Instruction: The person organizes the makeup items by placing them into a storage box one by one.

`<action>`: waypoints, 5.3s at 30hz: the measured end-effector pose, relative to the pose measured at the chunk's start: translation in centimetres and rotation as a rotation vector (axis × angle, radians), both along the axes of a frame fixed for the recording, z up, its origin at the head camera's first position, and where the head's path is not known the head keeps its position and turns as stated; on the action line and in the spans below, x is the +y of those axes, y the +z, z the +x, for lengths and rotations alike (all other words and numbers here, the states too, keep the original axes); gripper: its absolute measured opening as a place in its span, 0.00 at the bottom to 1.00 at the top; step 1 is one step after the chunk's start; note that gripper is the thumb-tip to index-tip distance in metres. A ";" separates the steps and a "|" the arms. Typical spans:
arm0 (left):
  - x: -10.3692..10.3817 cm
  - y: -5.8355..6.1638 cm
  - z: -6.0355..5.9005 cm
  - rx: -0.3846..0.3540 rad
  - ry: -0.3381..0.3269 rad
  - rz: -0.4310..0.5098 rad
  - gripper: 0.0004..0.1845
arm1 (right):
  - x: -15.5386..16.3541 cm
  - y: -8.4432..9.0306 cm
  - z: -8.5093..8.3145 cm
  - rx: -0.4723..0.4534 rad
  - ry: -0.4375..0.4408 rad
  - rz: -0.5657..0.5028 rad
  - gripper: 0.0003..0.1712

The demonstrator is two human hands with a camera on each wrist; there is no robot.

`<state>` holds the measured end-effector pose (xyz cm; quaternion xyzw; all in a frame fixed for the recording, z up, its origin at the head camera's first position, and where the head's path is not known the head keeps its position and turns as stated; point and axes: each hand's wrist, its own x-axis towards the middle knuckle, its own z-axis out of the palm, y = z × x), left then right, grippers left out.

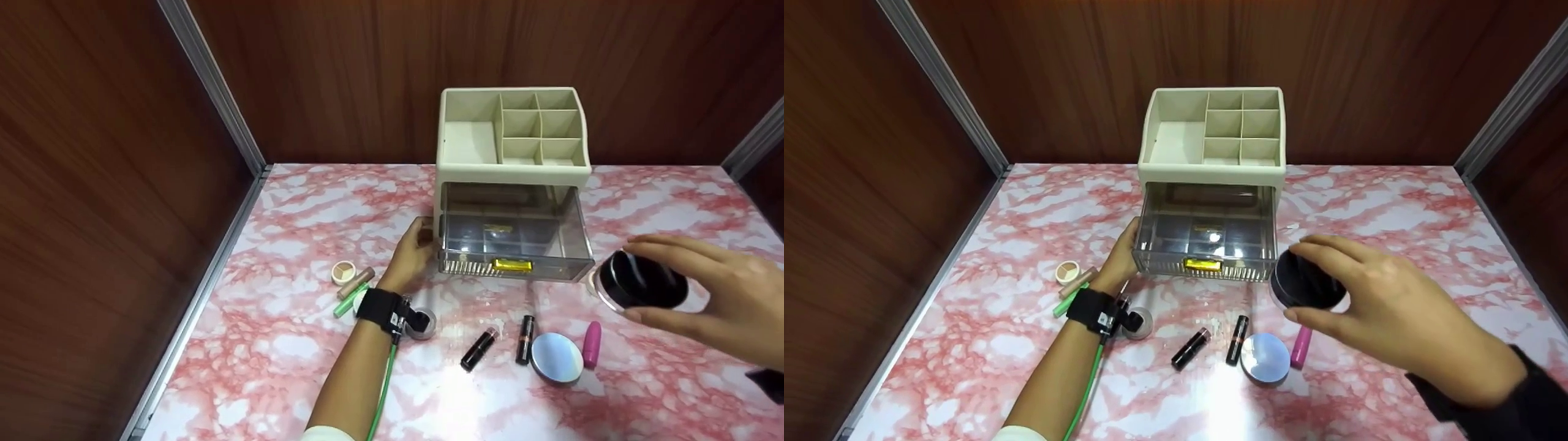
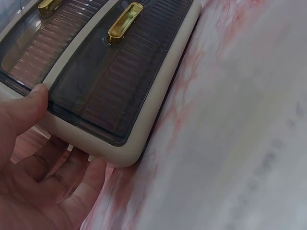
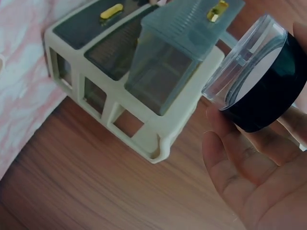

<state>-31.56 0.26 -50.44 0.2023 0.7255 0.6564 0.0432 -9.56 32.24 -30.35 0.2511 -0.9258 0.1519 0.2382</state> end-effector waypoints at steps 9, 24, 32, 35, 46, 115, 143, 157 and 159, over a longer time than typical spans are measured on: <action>0.1 0.0 0.0 0.004 -0.006 0.031 0.18 | -1.9 2.2 -2.1 -0.073 -0.017 0.018 0.45; 0.4 -0.4 0.1 0.040 -0.011 0.005 0.18 | -5.5 2.3 -6.7 -0.159 0.012 0.014 0.37; 0.1 -0.2 0.0 0.018 -0.024 0.008 0.18 | -7.5 1.9 -8.2 -0.153 0.045 0.022 0.37; -0.1 -0.2 -0.1 0.014 -0.025 0.011 0.17 | -8.2 1.7 -8.9 -0.162 0.056 0.043 0.37; -0.5 -0.1 -0.1 -0.007 -0.021 -0.011 0.17 | -11.0 0.6 -11.6 -0.269 0.083 0.131 0.36; 0.4 0.1 -0.5 0.091 0.007 -0.126 0.18 | -3.4 -3.7 -2.7 0.235 0.269 -0.087 0.26; 0.5 -0.3 0.6 0.068 0.018 -0.117 0.18 | -1.4 -14.1 0.2 -0.083 0.221 0.077 0.22; 2.0 1.3 -0.2 0.024 -0.032 -0.108 0.23 | -0.9 -13.7 0.1 -0.116 0.136 0.128 0.23; 2.0 1.4 -0.3 0.001 -0.039 -0.085 0.25 | -1.0 -13.8 0.0 -0.115 0.132 0.129 0.24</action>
